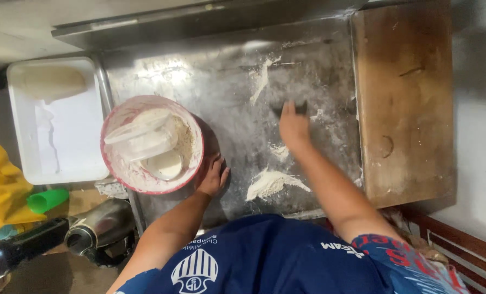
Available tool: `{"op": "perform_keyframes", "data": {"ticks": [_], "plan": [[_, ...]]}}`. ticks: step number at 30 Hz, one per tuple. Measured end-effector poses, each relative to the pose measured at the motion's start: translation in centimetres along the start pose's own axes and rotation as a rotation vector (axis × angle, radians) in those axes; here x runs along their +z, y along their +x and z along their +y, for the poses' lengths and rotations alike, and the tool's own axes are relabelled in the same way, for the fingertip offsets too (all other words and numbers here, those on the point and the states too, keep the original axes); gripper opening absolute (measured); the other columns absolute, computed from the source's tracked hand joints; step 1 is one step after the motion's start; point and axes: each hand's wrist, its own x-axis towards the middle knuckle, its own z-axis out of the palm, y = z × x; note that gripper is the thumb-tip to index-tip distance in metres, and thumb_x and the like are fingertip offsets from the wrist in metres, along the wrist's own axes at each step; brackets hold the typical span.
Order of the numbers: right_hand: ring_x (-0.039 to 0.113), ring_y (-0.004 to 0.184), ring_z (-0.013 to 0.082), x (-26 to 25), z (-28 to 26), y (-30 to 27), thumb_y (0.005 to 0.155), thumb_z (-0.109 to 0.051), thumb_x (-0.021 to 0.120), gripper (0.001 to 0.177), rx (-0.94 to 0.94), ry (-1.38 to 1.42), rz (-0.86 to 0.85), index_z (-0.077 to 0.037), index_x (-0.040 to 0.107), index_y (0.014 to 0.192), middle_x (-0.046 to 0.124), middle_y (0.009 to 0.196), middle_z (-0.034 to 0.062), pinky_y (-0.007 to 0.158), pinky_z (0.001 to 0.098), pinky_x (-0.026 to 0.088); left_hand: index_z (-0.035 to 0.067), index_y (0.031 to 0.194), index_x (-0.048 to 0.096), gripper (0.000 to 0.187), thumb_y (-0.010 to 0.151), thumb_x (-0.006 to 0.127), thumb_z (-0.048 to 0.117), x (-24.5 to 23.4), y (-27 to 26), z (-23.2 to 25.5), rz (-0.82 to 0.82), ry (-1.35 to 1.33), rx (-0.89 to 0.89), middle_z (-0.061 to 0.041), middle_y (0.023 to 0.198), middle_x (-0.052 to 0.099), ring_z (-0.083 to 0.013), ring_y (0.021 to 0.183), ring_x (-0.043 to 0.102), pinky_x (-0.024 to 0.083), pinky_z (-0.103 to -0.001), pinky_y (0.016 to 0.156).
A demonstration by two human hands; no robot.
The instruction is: The person scrapes and wipes a stainless steel countertop and an adjacent wooden board using a metal scraper. They remove loose flour and debris, moving the material toward a red bucket on the left. The person repeatedly scrapes different areas of both surfaces throughout the clip.
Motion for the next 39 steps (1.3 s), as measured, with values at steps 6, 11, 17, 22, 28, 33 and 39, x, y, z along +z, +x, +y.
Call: {"op": "perform_keyframes", "data": {"ticks": [6,11,17,22,28,33,39], "plan": [[0.075,0.085,0.0452,5.2,-3.4,-3.4,0.088,0.0,0.056,0.069,0.105,0.077,-0.208,0.009,0.036,0.154,0.035,0.16,0.0311,0.063,0.0627,0.059,0.016,0.12,0.063,0.04,0.098,0.057,0.049,-1.0,0.5,0.4,-0.005,-0.017,0.011,-0.011,0.123,0.066,-0.0343,0.122,0.061,0.045,-0.05,0.107],[0.074,0.089,0.0477,4.4,-4.5,3.0,0.092,0.003,0.049,0.065,0.103,0.144,-0.167,0.013,0.033,0.153,0.032,0.159,0.0355,0.065,0.0651,0.058,0.019,0.119,0.062,0.04,0.098,0.055,0.052,-0.8,0.3,0.4,0.012,0.038,0.022,-0.007,0.125,0.064,-0.0297,0.123,0.059,0.046,-0.046,0.105],[0.073,0.087,0.05,3.2,-3.6,1.1,0.09,0.002,0.049,0.059,0.022,0.185,-0.181,0.011,0.043,0.149,0.041,0.153,0.0357,0.068,0.0659,0.059,0.019,0.118,0.063,0.04,0.096,0.057,0.052,-0.7,0.6,0.4,0.034,0.029,0.028,-0.006,0.123,0.064,-0.029,0.121,0.06,0.046,-0.046,0.103],[0.074,0.075,0.0484,-0.6,-1.9,-0.9,0.093,-0.007,0.044,0.049,-0.019,0.228,-0.134,-0.001,0.056,0.141,0.061,0.137,0.0222,0.069,0.0639,0.059,0.017,0.118,0.061,0.038,0.098,0.057,0.049,-1.0,1.1,0.2,-0.015,-0.033,0.011,-0.01,0.123,0.064,-0.0334,0.122,0.059,0.045,-0.05,0.104],[0.076,0.088,0.0422,-6.8,2.3,16.3,0.097,-0.006,0.048,0.038,0.095,0.102,0.146,0.003,0.066,0.13,0.069,0.123,0.0223,0.074,0.0594,0.059,0.019,0.125,0.06,0.041,0.099,0.055,0.05,0.9,0.2,-0.5,0.024,-0.006,-0.002,-0.008,0.131,0.062,-0.0301,0.127,0.057,0.042,-0.047,0.109],[0.067,0.12,0.0303,-8.4,4.9,23.8,0.089,-0.022,0.073,0.034,0.37,-0.073,-0.322,-0.015,0.076,0.121,0.072,0.128,0.0104,0.089,0.0424,0.057,0.001,0.134,0.054,0.044,0.101,0.058,0.03,1.3,-0.5,-0.3,-0.085,-0.418,-0.075,-0.019,0.144,0.05,-0.0354,0.139,0.043,0.025,-0.045,0.122],[0.074,0.097,0.0424,-2.3,2.3,25.4,0.093,-0.014,0.056,0.03,0.159,0.049,-0.156,0.003,0.079,0.099,0.076,0.097,0.0256,0.075,0.0561,0.06,0.018,0.125,0.06,0.039,0.099,0.056,0.047,1.2,-0.5,-0.5,-0.049,-0.118,-0.042,-0.009,0.131,0.062,-0.0303,0.127,0.058,0.046,-0.048,0.106]]}}
